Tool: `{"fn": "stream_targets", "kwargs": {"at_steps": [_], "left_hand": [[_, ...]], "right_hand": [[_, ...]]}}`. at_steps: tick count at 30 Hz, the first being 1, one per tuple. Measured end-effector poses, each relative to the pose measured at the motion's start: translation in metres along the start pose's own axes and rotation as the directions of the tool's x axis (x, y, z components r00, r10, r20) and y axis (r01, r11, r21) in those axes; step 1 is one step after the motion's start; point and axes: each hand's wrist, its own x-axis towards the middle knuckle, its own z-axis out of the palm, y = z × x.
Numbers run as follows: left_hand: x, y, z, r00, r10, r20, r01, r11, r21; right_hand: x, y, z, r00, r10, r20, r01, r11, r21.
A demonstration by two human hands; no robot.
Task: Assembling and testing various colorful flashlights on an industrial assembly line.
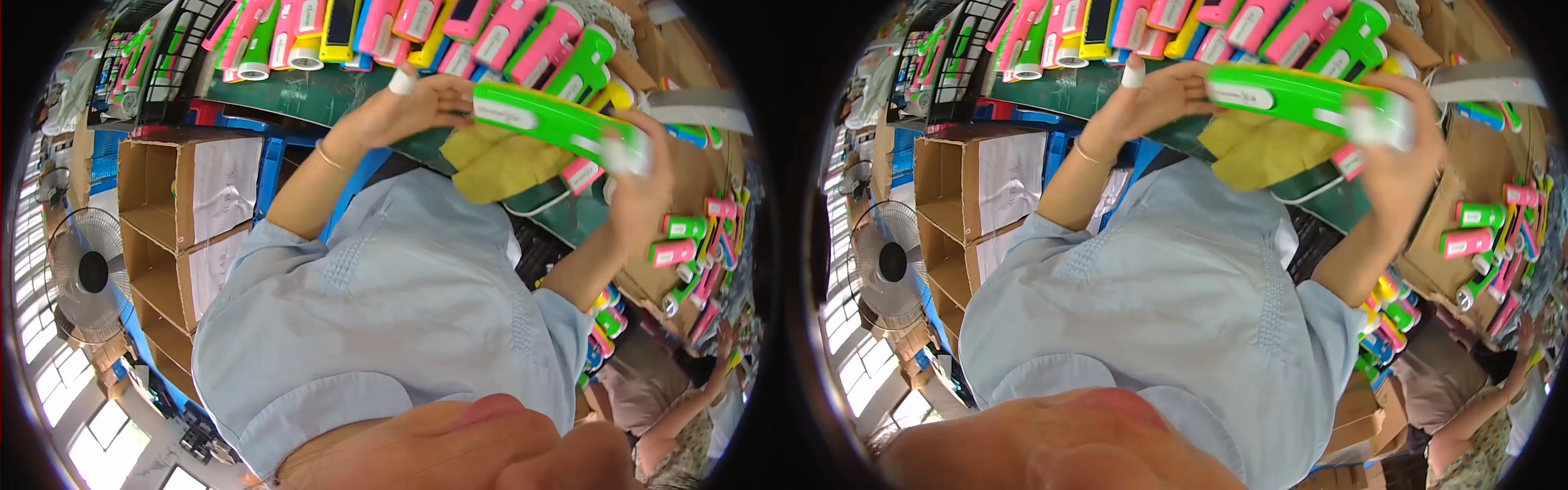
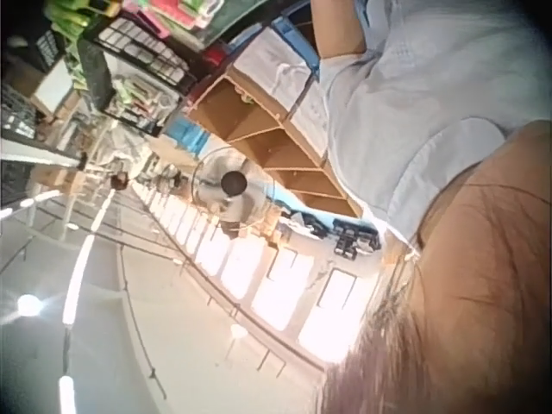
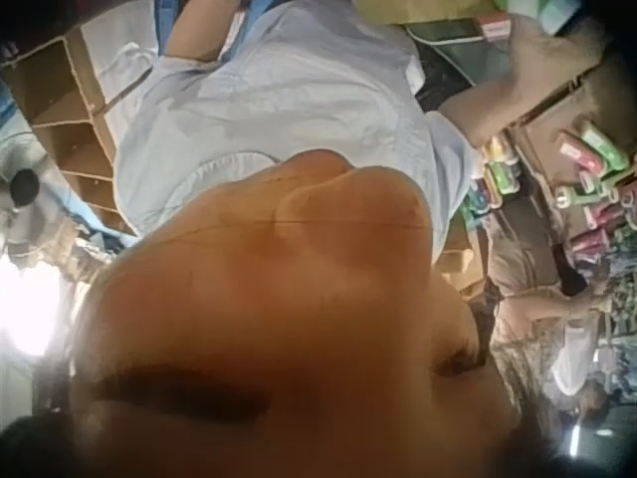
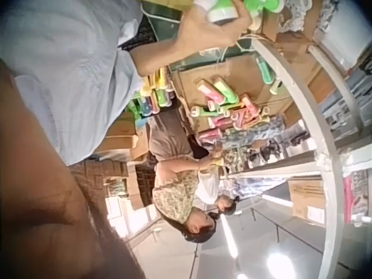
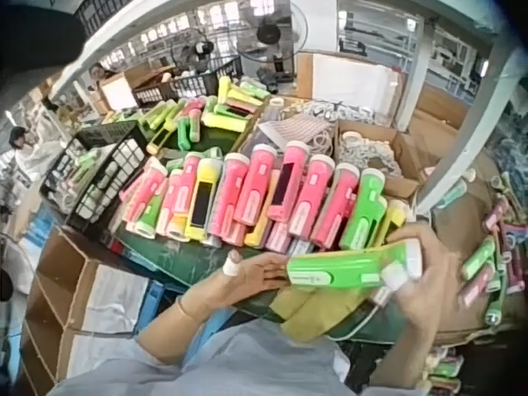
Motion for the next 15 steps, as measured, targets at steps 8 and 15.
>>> {"fn": "stream_targets", "kwargs": {"at_steps": [8, 15], "left_hand": [[0.009, 0.071, 0.065, 0.797, 0.454, 0.399, -0.296, -0.283, 0.912], [0.022, 0.054, 0.083, 0.977, 0.105, 0.185, -0.196, 0.107, 0.975]], "right_hand": [[-0.016, 0.001, 0.016, 0.879, -0.464, -0.105, 0.476, 0.850, 0.226], [-0.027, -0.005, 0.038, 0.979, -0.202, 0.035, 0.179, 0.927, 0.328]]}}
